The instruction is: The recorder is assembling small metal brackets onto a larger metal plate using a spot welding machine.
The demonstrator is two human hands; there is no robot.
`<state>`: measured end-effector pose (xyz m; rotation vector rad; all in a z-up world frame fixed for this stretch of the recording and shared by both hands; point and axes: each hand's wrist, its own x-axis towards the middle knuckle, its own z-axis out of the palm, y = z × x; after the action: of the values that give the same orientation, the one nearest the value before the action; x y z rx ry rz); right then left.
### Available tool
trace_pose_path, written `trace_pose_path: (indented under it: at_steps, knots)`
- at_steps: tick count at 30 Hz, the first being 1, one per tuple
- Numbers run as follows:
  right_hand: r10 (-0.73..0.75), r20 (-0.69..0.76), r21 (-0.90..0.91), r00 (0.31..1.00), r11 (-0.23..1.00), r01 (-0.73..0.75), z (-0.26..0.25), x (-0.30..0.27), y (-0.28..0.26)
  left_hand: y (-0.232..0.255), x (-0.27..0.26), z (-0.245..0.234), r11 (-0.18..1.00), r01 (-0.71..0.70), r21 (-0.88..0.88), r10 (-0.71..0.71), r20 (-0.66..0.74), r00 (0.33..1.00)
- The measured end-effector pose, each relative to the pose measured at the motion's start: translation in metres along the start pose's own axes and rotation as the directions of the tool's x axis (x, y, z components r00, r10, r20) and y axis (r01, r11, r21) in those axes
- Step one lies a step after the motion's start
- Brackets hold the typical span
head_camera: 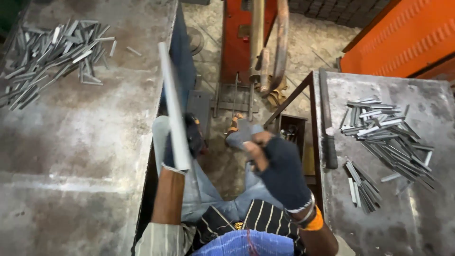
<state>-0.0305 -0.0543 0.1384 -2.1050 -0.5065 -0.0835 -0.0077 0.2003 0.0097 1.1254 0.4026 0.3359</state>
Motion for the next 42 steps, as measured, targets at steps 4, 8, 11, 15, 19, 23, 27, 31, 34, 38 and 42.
trace_pose_path:
  at_steps: [4,8,11,15,19,23,27,31,34,38,42]
  knots:
    - [0.159,-0.001,0.229,0.987,0.961,-0.154,0.001,0.0,-0.007,0.001,-0.006,-0.016,1.0,0.008,0.008,-0.008,-0.048,0.999]
    - [0.022,0.034,0.165,0.999,0.986,-0.027,0.01,0.003,-0.008,-0.003,-0.009,-0.022,1.0,0.022,0.005,-0.022,-0.059,0.998]
    - [-0.034,0.093,0.086,0.995,0.996,0.026,0.015,0.011,-0.014,-0.006,-0.01,-0.026,1.0,0.029,0.007,-0.029,-0.067,0.997]
    - [-0.284,0.118,-0.032,0.952,0.957,0.289,0.012,0.032,-0.037,-0.013,0.001,-0.03,0.999,0.038,0.013,-0.037,-0.073,0.997]
    - [-0.462,0.121,0.016,0.878,0.886,0.464,0.027,0.048,-0.043,-0.071,0.029,-0.06,0.998,0.053,0.019,-0.052,-0.071,0.996]
    - [-0.412,0.224,0.014,0.883,0.907,0.42,0.038,0.042,-0.037,-0.133,0.042,-0.116,0.997,0.069,0.023,-0.067,-0.081,0.994]
    - [-0.473,0.288,0.073,0.833,0.878,0.474,0.046,0.021,-0.041,-0.131,0.044,-0.123,0.997,0.076,0.019,-0.074,-0.098,0.992]
    - [-0.612,0.26,0.112,0.747,0.787,0.607,0.031,-0.005,-0.057,-0.131,0.039,-0.125,0.997,0.082,0.015,-0.08,-0.102,0.992]
    - [-0.615,0.246,0.205,0.749,0.788,0.58,0.022,-0.006,-0.06,-0.134,0.038,-0.123,0.996,0.089,0.009,-0.088,-0.101,0.991]
    - [-0.596,0.183,0.329,0.782,0.787,0.522,0.03,0.015,-0.044,-0.131,0.037,-0.123,0.995,0.099,0.006,-0.098,-0.105,0.99]
    - [-0.517,0.168,0.254,0.84,0.846,0.469,0.019,0.044,-0.033,-0.125,0.034,-0.123,0.994,0.109,0.006,-0.108,-0.108,0.988]
